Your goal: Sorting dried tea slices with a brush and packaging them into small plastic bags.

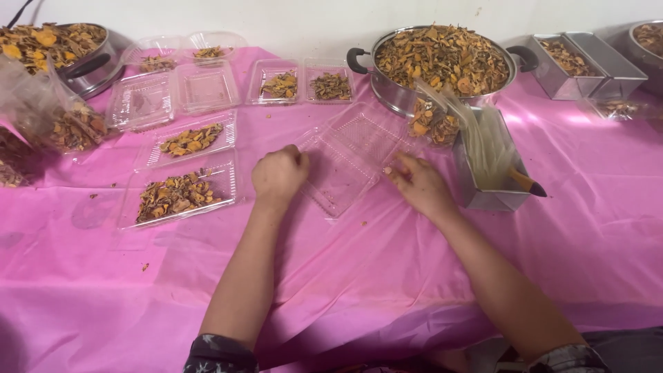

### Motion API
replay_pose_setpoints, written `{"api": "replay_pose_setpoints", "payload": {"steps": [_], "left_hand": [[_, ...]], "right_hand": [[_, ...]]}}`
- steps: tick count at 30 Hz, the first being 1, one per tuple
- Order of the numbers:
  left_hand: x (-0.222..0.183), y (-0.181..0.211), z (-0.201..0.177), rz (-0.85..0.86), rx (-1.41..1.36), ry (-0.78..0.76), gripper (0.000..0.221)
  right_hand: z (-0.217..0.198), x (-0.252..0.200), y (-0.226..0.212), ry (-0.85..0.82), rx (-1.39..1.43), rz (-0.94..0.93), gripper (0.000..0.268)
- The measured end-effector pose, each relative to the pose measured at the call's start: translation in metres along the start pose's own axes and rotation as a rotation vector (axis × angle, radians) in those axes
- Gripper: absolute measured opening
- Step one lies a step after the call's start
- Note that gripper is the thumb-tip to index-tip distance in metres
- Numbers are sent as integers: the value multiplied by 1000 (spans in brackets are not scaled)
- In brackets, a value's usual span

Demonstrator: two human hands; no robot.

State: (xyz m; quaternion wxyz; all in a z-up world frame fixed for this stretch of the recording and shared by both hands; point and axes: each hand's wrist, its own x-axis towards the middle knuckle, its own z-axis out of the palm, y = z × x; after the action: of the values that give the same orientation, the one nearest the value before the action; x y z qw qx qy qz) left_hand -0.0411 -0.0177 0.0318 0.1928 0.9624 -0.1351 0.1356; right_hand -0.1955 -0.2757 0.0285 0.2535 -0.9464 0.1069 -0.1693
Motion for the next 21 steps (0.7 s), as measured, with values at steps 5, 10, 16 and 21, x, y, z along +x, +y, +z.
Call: {"api": "replay_pose_setpoints", "payload": {"steps": [5,10,16,21], "left_hand": [[-14,10,0,254,-3,267,25],[-33,29,-27,122,-227,-158,63],[-29,14,-22,11,-313,-269,78],[-14,-4,6,-28,-398,-355,53]], "right_hand": [[6,12,13,28,37,-47,31],[-9,-6,4,-19,118,-140,24],[-6,-2,14,101,660,-249,33],[-16,14,7,235,950,-58,32]]}}
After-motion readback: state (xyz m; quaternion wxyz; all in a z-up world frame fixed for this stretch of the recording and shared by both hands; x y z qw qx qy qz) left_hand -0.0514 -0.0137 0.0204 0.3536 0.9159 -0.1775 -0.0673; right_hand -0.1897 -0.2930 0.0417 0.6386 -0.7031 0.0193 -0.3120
